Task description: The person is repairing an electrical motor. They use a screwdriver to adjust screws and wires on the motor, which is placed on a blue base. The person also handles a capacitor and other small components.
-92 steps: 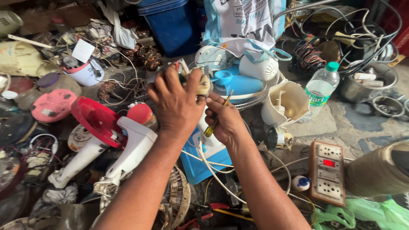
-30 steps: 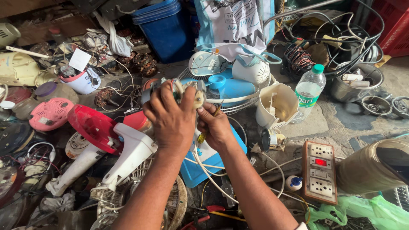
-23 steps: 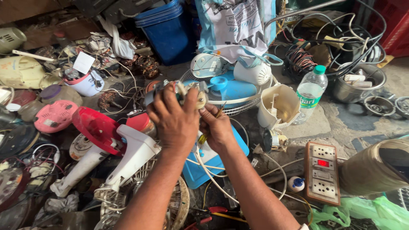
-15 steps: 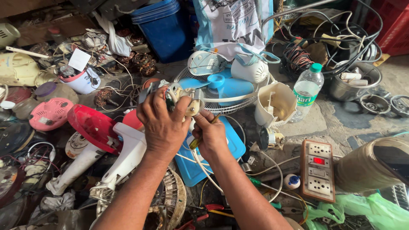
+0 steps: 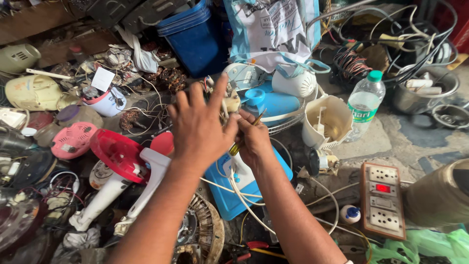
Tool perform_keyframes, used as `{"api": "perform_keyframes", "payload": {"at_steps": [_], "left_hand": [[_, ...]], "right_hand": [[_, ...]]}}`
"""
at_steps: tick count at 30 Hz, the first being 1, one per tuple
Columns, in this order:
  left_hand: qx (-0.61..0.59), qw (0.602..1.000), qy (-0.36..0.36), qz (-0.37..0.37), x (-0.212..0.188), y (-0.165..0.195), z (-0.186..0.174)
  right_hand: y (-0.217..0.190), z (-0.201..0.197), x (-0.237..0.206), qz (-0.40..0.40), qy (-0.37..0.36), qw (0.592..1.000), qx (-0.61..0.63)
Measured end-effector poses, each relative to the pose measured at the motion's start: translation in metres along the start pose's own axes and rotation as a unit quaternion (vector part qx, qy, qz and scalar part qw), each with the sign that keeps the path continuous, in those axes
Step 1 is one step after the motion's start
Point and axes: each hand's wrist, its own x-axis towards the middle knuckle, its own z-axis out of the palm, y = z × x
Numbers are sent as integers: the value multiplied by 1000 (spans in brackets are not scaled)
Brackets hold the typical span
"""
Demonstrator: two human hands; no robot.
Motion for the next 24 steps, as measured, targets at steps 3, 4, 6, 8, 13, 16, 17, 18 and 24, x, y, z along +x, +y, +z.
{"api": "perform_keyframes", "payload": {"at_steps": [3, 4, 6, 8, 13, 16, 17, 18, 24], "left_hand": [[-111, 989, 49, 81, 15, -20, -2], [-153, 979, 77, 110, 18, -24, 1], [-154, 979, 70, 111, 19, -31, 7], [-152, 979, 73, 114, 15, -35, 12], [-176, 974, 89, 115, 5, -38, 15], [-188, 970, 100, 116, 1, -40, 14], [-195, 969, 101, 112, 0, -42, 14], [-203, 968, 101, 109, -2, -43, 14], [-253, 954, 121, 105, -16, -54, 12]], "right_hand": [[2, -14, 14, -25, -12, 999, -19], [3, -17, 17, -27, -10, 999, -20], [4, -24, 20, -26, -5, 999, -18], [7, -26, 20, -17, -1, 1000, -8], [9, -22, 11, -2, -1, 1000, 1], [10, -19, 5, 1, -22, 1000, 4], [11, -18, 4, 1, -30, 1000, 4], [12, -18, 3, -2, -34, 999, 6], [30, -15, -13, -37, -14, 999, -15]]}}
